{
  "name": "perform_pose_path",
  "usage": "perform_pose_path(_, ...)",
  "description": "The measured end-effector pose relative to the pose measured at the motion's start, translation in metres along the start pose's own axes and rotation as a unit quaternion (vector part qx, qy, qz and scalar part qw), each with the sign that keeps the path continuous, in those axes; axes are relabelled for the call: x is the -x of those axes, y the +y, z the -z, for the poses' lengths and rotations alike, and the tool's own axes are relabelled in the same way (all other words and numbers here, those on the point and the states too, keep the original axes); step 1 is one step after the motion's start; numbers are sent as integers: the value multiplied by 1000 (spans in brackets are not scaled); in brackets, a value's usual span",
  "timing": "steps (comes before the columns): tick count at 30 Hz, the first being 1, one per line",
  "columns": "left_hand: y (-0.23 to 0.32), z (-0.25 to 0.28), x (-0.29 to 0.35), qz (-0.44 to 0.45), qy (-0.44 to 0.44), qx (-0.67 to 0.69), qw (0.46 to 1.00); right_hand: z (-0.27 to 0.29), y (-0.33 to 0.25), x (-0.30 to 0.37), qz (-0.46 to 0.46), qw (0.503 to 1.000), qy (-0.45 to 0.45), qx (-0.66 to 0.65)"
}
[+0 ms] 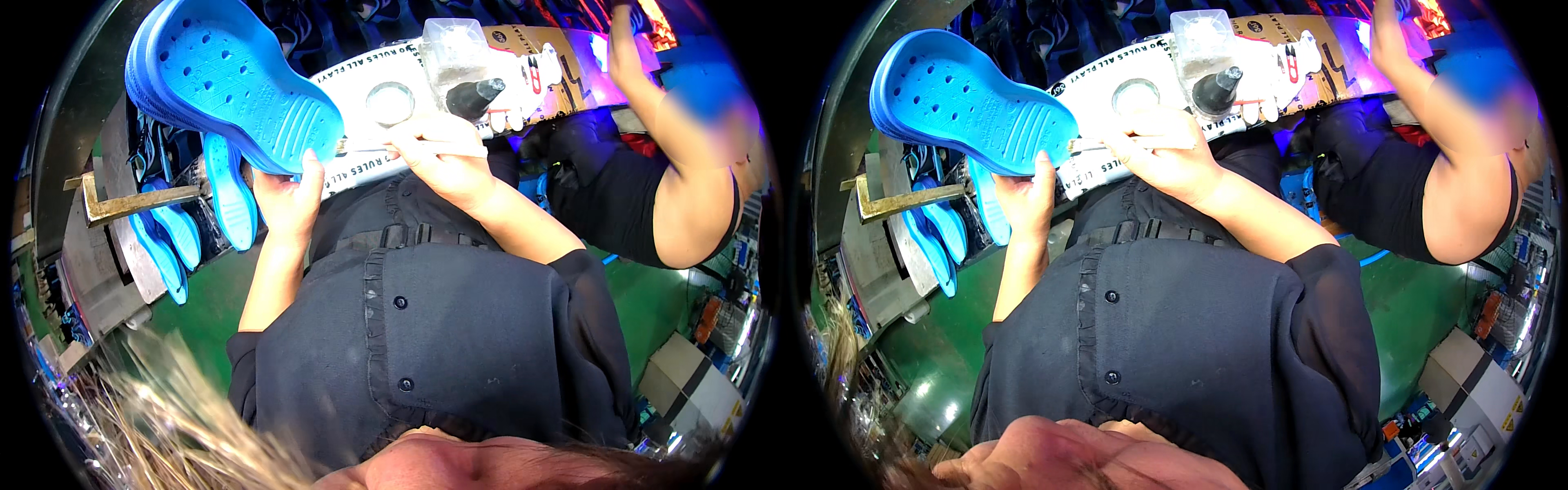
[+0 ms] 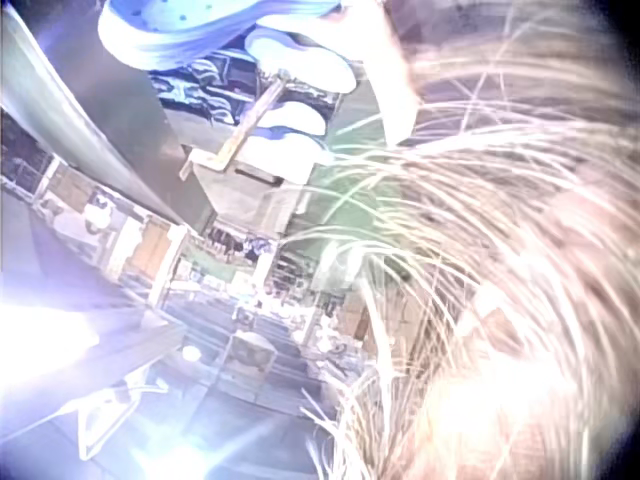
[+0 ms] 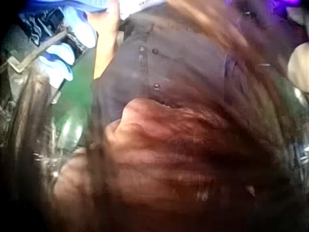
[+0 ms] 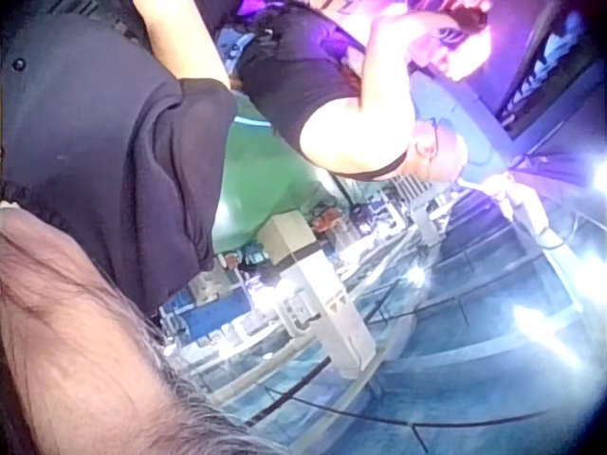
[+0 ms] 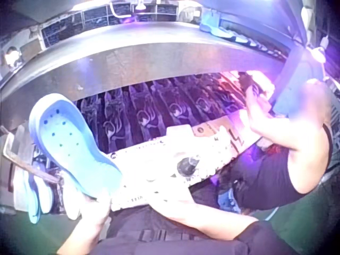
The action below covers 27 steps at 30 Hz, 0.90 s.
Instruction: The person applies adhesive to shoe soles by dipping a brush into a container of adhesive and brushing it over the soles by hand.
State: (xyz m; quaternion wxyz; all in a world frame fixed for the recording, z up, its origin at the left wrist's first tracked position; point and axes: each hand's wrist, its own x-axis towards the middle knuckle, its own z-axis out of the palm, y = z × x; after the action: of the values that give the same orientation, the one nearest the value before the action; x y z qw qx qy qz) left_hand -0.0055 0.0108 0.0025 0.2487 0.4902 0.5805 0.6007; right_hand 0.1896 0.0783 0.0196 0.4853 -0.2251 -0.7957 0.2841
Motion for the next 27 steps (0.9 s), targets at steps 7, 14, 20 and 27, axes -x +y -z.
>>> perform_pose_path(7, 4, 0, 0, -3, -2, 0, 1000, -4, 8, -2, 86, 996, -18, 30)
perform_pose_path(14, -3, 2, 3, -40, 2, -17, 999, 2, -5, -2, -63, 997, 21, -31)
perform_pose_path(20, -2, 1, 4, -32, -3, -2, 999, -3, -1, -5, 14, 1000, 0, -19)
perform_pose_path(27, 5, 0, 5, -16, -1, -11, 1000, 5, -3, -2, 37, 999, 10, 36)
